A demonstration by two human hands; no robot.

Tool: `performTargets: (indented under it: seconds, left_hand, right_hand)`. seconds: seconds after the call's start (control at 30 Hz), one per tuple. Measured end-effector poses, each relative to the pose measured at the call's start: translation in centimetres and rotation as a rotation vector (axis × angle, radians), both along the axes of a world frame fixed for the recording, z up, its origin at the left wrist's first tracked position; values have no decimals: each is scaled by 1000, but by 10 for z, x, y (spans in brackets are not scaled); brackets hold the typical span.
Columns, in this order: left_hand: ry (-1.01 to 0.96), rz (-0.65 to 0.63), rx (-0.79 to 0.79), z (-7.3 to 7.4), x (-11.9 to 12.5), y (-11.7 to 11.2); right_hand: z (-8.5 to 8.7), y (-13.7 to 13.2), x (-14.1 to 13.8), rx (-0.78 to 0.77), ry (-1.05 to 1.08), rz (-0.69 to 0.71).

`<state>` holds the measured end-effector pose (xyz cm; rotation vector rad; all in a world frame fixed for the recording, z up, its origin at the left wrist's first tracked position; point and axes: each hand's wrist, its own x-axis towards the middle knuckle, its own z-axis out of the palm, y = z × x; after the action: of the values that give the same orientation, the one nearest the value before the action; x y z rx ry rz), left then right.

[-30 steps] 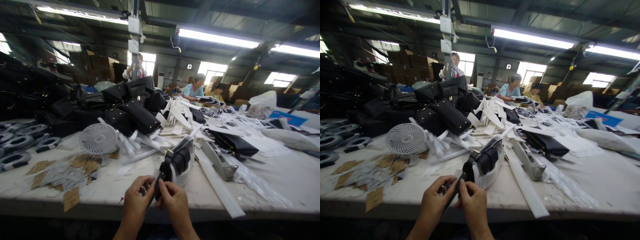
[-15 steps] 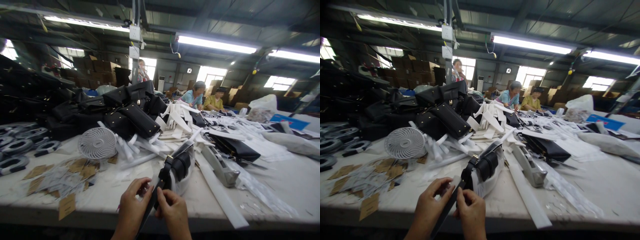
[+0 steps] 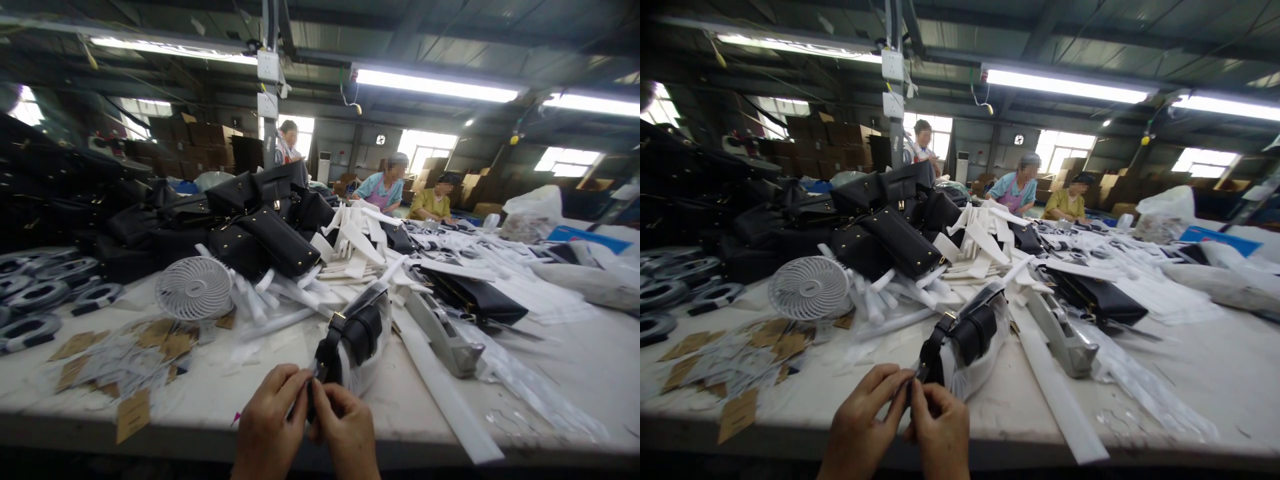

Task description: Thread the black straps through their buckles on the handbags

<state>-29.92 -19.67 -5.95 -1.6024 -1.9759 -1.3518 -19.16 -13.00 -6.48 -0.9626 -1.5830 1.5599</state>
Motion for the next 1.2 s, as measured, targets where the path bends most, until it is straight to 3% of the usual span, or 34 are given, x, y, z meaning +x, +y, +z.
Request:
performTargets:
  seconds: [0.13, 0.27, 0.4, 0.57, 0.77, 0.93, 1.2]
  left_hand:
    - [-175, -92, -81, 5, 1, -3]
    - [-517, -59, -108, 7, -4, 0]
    - [-739, -59, -182, 8, -8, 5]
    - [-969, -197, -284, 7, -8, 8]
    - [-1003, -237, -256, 9, -6, 12]
    - [-968, -183, -215, 7, -1, 13]
    - [-670, -87, -47, 5, 8, 8]
  right_hand:
    - [3, -2, 1, -1, 18, -23]
    - [4, -2, 3, -3, -22, -25]
    - [6, -3, 4, -17, -14, -35]
    - [5, -4, 4, -6, -16, -43]
    - [2, -4, 6, 24, -31, -43]
    - [-1, -3, 6, 19, -26, -38]
    - [5, 0, 5, -4, -25, -35]
